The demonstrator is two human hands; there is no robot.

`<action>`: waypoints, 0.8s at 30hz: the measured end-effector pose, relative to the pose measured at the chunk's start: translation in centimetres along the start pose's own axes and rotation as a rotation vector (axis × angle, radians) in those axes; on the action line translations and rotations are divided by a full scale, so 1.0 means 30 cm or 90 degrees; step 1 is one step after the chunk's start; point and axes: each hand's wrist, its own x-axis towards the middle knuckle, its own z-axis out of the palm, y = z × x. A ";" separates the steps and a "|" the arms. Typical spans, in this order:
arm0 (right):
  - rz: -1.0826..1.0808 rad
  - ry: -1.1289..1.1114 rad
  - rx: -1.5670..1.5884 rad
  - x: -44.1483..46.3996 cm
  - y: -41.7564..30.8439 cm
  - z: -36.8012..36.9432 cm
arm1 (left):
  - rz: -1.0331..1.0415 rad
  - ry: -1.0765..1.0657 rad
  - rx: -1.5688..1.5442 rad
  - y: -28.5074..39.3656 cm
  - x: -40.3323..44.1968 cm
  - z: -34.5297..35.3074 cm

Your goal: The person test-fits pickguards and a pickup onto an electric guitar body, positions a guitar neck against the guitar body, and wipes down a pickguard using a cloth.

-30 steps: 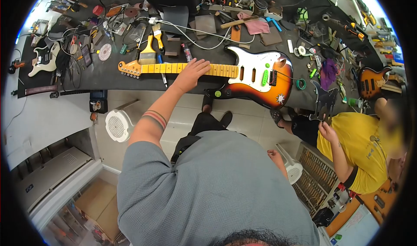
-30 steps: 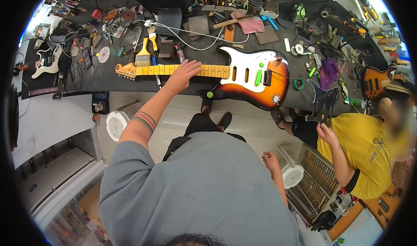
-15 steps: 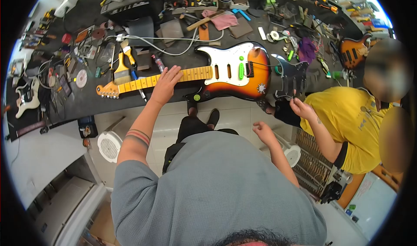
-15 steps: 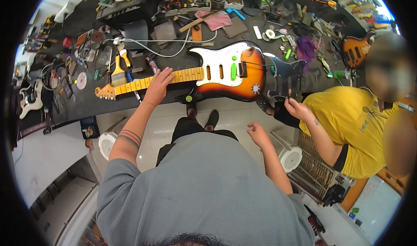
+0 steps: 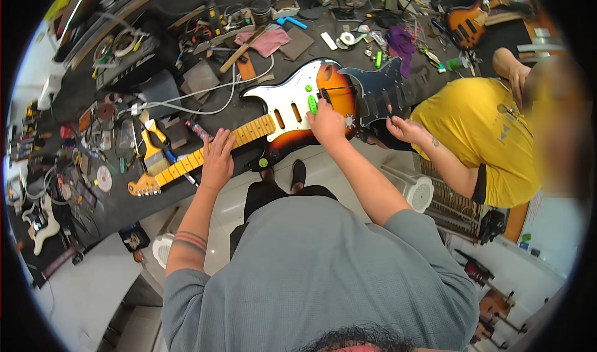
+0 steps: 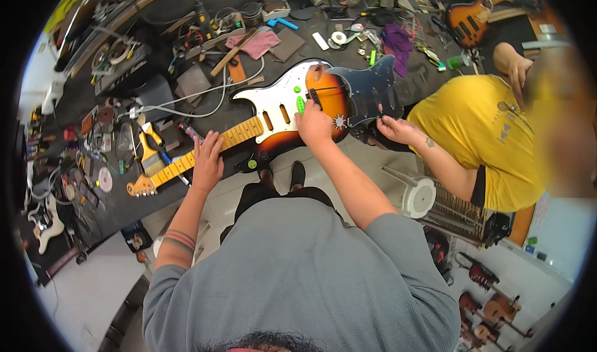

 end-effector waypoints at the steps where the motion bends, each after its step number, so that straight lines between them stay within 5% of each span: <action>1: 0.008 0.006 -0.003 0.006 -0.006 0.008 | 0.006 0.004 -0.022 0.009 0.000 -0.020; 10: 0.092 0.097 0.070 0.033 -0.018 0.101 | 0.071 0.087 -0.306 0.171 0.317 -0.073; 14: 0.092 0.146 0.266 -0.039 -0.047 -0.016 | -0.276 -0.220 -0.584 0.359 0.667 0.030; 16: 0.075 0.183 0.322 -0.065 -0.058 -0.063 | -0.374 -0.266 -0.739 0.402 0.751 0.094; 18: 0.034 0.167 0.306 -0.070 -0.061 -0.125 | -0.336 -0.278 -0.817 0.410 0.789 0.148; 24: -0.003 0.198 0.455 -0.074 -0.019 -0.258 | -0.325 -0.103 -0.896 0.362 1.005 0.050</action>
